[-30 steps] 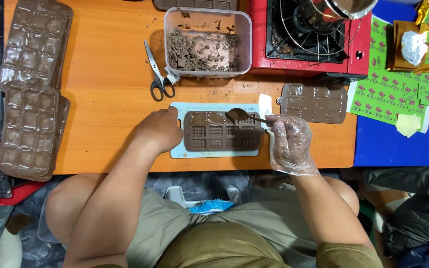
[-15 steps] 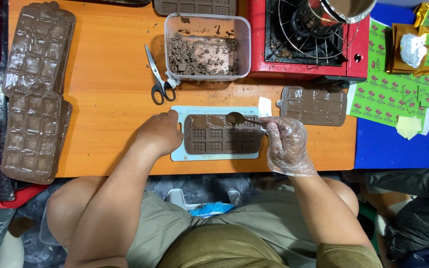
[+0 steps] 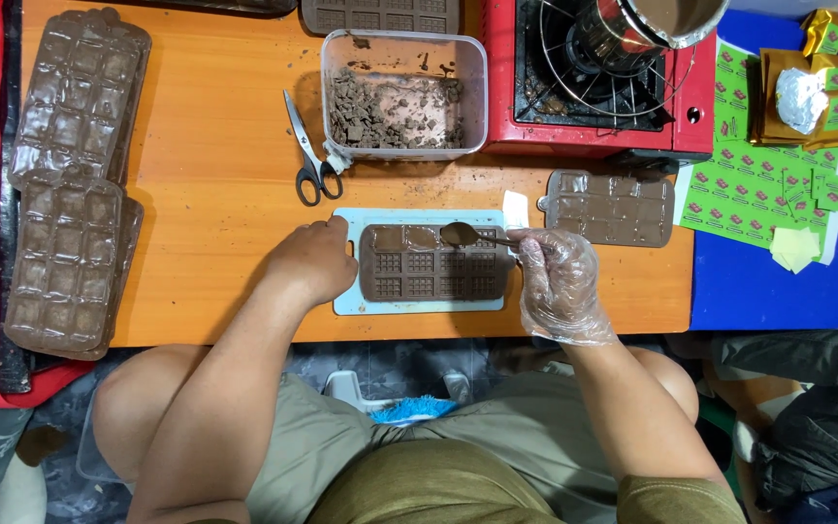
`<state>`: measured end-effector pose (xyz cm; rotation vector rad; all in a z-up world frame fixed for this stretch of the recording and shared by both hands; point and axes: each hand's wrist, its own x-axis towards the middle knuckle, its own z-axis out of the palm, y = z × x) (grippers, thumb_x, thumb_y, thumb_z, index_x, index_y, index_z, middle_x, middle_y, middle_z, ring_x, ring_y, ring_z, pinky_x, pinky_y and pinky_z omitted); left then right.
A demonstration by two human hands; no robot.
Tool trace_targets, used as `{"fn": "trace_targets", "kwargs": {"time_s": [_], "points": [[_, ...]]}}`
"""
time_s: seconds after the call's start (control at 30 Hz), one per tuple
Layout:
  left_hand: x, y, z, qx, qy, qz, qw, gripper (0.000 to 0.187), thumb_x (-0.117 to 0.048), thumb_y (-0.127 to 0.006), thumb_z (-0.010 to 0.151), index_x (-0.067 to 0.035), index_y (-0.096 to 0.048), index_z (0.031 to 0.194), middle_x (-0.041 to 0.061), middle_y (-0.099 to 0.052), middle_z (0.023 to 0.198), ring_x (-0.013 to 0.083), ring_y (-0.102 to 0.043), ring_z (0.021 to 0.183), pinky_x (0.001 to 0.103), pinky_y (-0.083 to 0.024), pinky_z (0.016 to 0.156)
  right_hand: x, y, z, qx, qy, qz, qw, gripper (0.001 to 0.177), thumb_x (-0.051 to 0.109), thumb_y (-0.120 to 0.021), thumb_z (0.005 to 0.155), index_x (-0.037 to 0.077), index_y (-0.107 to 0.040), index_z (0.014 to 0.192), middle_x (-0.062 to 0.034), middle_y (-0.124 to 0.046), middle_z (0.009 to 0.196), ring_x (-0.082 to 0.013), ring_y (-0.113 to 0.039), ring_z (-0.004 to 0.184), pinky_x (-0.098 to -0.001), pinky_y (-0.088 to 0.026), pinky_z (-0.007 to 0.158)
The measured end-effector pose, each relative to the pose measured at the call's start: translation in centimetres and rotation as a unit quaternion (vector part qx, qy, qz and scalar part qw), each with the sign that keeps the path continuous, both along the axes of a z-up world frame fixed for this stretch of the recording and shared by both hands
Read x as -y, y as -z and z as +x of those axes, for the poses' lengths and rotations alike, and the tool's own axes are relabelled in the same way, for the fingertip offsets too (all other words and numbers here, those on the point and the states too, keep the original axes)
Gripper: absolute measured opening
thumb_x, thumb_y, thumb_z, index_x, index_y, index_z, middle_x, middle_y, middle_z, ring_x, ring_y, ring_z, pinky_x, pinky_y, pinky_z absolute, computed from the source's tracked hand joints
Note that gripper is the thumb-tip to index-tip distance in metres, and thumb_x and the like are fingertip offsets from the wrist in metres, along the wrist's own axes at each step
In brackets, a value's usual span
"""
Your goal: The person scoops melted chocolate from a pot on a portable stove and pours it into a chocolate bar mold. They use a spoon to spread the chocolate evenly across the mold cavities. The workspace includes chocolate molds, wrappers, and a container of chocolate pieces.
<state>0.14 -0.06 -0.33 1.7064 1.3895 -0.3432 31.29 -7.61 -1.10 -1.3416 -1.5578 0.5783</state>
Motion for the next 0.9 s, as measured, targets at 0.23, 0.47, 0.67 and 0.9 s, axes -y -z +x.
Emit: {"fn": "trace_targets", "kwargs": {"time_s": [0.23,0.47,0.67,0.9], "points": [[0.0,0.1,0.1,0.0,0.0,-0.003,1.0,0.043,-0.015,-0.051,0.097,0.011,-0.056,0.131,0.033,-0.066,0.116,0.0475,-0.064,0.118,0.055,-0.057,0.094,0.0,0.2,0.0,0.003,0.003,-0.012,1.0,0.018,-0.007,-0.059,0.102,-0.007,-0.076,0.097,-0.0232,-0.072,0.082,-0.0348,-0.075,0.077,-0.0436,-0.062,0.068],[0.0,0.1,0.0,-0.002,0.004,-0.004,1.0,0.043,-0.016,-0.051,0.097,0.01,-0.056,0.131,0.033,-0.066,0.116,0.0473,-0.063,0.119,0.055,-0.056,0.095,-0.1,0.4,0.2,0.011,0.014,-0.015,1.0,0.018,-0.006,-0.06,0.102,-0.006,-0.077,0.096,-0.0218,-0.071,0.081,-0.0343,-0.076,0.076,-0.042,-0.062,0.068],[-0.1,-0.2,0.1,-0.003,-0.002,-0.004,1.0,0.042,-0.015,-0.051,0.097,0.01,-0.057,0.13,0.033,-0.066,0.116,0.0473,-0.063,0.119,0.055,-0.056,0.095,-0.1,0.0,0.0,0.012,0.017,-0.029,0.999,0.019,-0.006,-0.059,0.102,-0.006,-0.077,0.095,-0.0226,-0.07,0.08,-0.0337,-0.075,0.076,-0.042,-0.062,0.068],[-0.1,0.0,0.1,-0.001,0.003,-0.008,1.0,0.042,-0.015,-0.051,0.097,0.01,-0.056,0.13,0.033,-0.066,0.117,0.0479,-0.063,0.12,0.055,-0.055,0.096,-0.1,-0.7,0.0,0.048,-0.003,-0.034,0.998,0.019,-0.006,-0.059,0.102,-0.006,-0.077,0.095,-0.0244,-0.069,0.078,-0.0396,-0.073,0.071,-0.044,-0.06,0.06]]}}
